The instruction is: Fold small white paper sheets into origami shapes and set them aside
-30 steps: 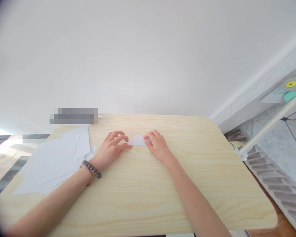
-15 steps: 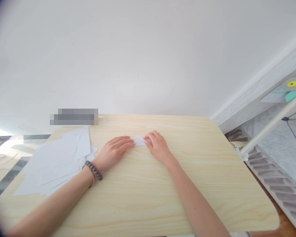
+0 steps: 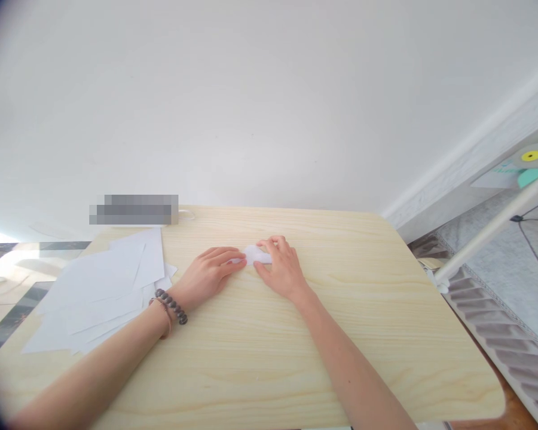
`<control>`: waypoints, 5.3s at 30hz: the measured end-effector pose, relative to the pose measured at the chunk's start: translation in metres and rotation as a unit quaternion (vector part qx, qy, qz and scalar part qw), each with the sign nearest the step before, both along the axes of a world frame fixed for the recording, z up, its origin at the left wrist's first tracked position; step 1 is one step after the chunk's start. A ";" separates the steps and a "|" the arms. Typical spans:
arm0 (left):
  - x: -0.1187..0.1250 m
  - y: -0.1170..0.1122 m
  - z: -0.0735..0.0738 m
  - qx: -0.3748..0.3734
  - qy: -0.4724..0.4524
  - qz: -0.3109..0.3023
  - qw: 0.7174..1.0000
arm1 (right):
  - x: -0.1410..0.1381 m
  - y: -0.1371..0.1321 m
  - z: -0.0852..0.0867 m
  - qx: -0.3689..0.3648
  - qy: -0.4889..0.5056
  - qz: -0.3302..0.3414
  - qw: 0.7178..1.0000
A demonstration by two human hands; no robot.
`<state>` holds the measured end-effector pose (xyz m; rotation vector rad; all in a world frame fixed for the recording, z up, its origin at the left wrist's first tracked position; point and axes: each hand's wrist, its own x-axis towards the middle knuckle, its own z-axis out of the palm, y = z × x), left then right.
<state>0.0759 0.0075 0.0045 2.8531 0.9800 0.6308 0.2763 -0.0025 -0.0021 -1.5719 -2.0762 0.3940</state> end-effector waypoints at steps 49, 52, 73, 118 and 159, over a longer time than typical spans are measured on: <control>0.001 0.001 0.001 0.020 -0.001 0.026 0.999 | 0.004 -0.001 0.003 0.122 0.010 0.114 0.986; 0.001 0.001 0.000 0.033 0.009 0.021 0.999 | 0.002 -0.002 0.003 0.126 0.008 0.115 0.985; 0.004 0.000 0.009 0.068 -0.096 -0.005 0.993 | -0.006 -0.005 0.005 0.222 -0.017 0.160 0.962; -0.002 0.000 0.009 0.084 -0.070 -0.012 0.994 | 0.000 -0.007 0.011 0.186 -0.011 0.165 0.969; 0.000 0.002 0.003 0.017 -0.073 0.074 0.994 | 0.000 -0.011 0.006 -0.043 0.199 0.032 0.979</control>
